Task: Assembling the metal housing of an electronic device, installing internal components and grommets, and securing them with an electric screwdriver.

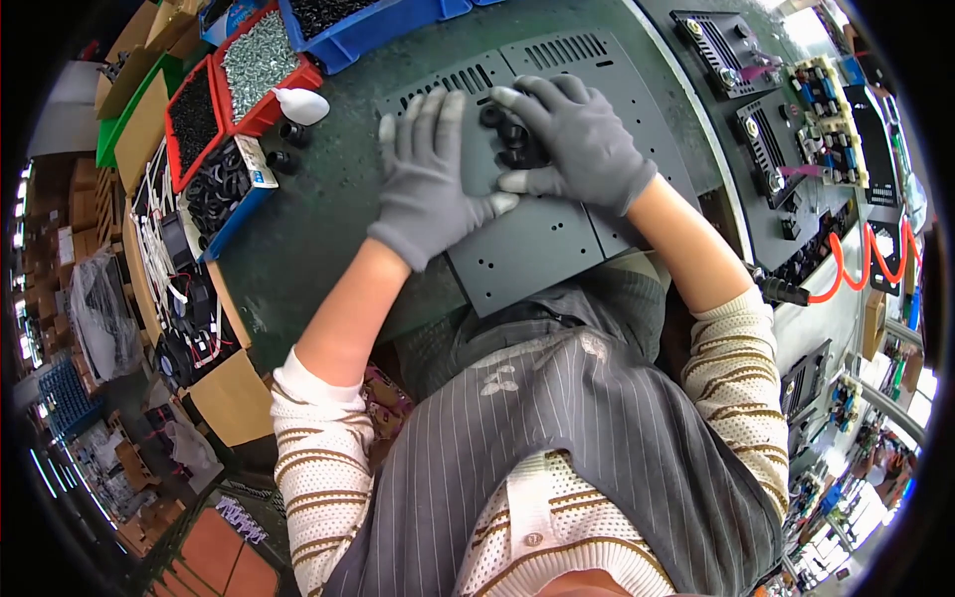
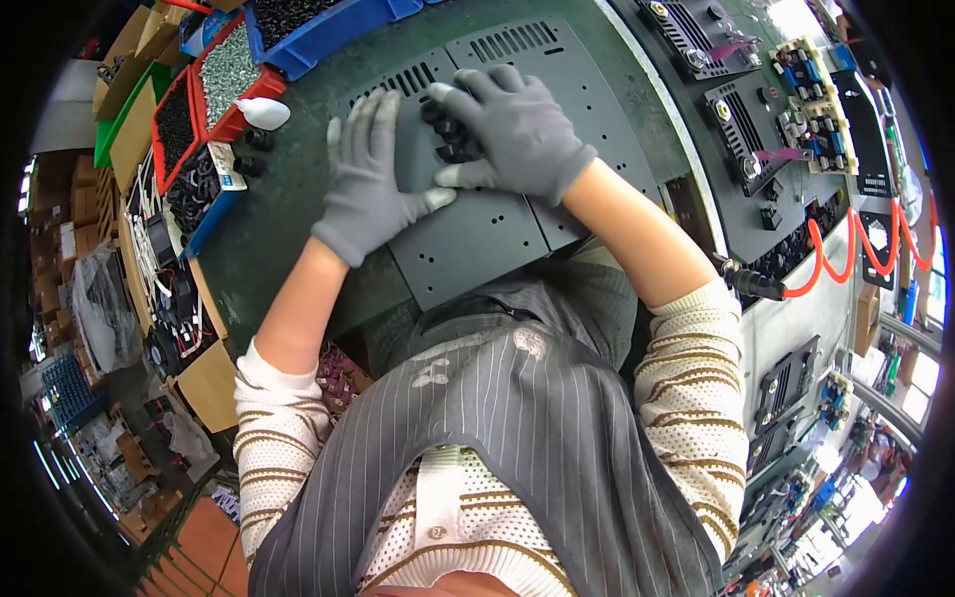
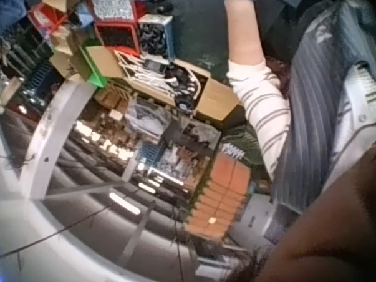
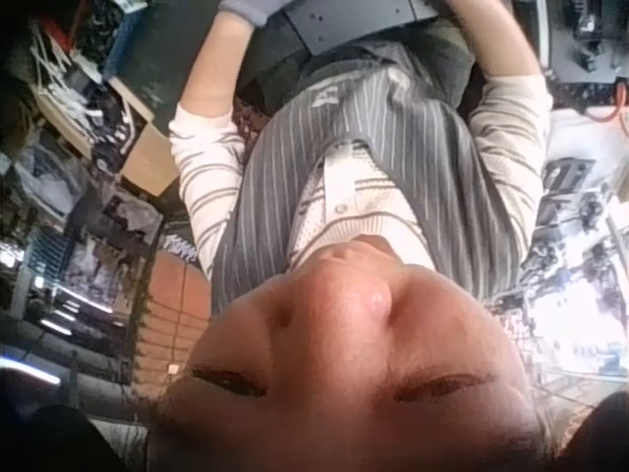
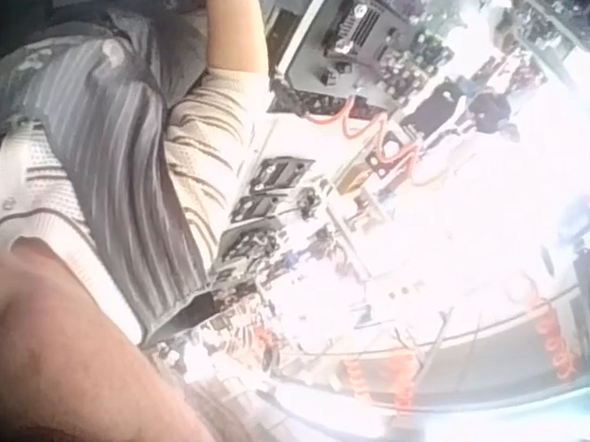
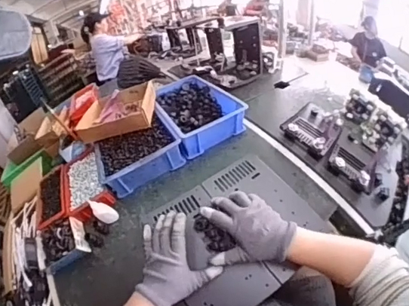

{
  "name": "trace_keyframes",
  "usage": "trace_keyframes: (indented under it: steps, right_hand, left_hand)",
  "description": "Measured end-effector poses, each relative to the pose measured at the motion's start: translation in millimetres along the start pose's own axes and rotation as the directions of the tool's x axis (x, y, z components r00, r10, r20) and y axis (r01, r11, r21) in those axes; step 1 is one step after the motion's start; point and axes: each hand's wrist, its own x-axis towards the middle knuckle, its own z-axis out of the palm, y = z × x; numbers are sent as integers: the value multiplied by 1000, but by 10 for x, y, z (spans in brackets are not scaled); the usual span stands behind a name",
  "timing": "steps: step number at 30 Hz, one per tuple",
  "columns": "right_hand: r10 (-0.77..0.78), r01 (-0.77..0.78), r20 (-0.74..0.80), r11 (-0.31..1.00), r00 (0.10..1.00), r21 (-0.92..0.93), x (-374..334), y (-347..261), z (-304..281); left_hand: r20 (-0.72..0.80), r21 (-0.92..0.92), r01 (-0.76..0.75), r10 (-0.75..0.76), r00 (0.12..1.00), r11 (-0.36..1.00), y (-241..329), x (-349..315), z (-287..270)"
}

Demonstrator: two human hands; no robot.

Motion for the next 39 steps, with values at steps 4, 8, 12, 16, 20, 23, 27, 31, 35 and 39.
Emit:
trace_keyframes:
  steps: [4, 8, 12, 16, 20, 23, 27, 31, 35, 39]
  right_hand:
    - [95, -91, 41, 992, 995, -82, -282, 192, -58]
    - [169, -167, 32, 985, 985, -44, -497, 245, -119]
    - [215, -216, 45, 976, 976, 31, -644, 262, -156]
    - [180, -170, -50, 972, 982, 163, -728, 354, -143]
    - [196, -184, -107, 977, 975, 107, -682, 384, -112]
    - [220, -207, -82, 967, 972, 149, -620, 400, -115]
    - [214, -187, -91, 953, 973, 239, -465, 331, -94]
    - [243, -219, -71, 943, 967, 250, -525, 366, -117]
    - [268, -250, -76, 950, 961, 188, -780, 481, -137]
    - [313, -289, -102, 937, 944, 194, -782, 387, -152]
  left_hand:
    - [18, -80, -206, 208, 978, 975, 91, 287, 49]
    - [37, -131, -318, 325, 945, 939, 117, 439, 118]
    - [13, -224, -320, 331, 944, 921, 0, 388, 95]
    - [-102, -190, -348, 334, 937, 918, -63, 285, 36]
    - [-206, -206, -318, 276, 939, 926, -112, 238, 21]
    - [-196, -249, -266, 221, 955, 931, -120, 226, -27]
    - [-198, -230, -250, 206, 958, 940, -91, 173, -81]
    - [-318, -159, -264, 204, 926, 951, -180, 100, -262]
    - [-378, -180, -106, 31, 925, 978, -478, -109, -581]
    - [-424, -248, 41, -147, 893, 968, -1019, -183, -901]
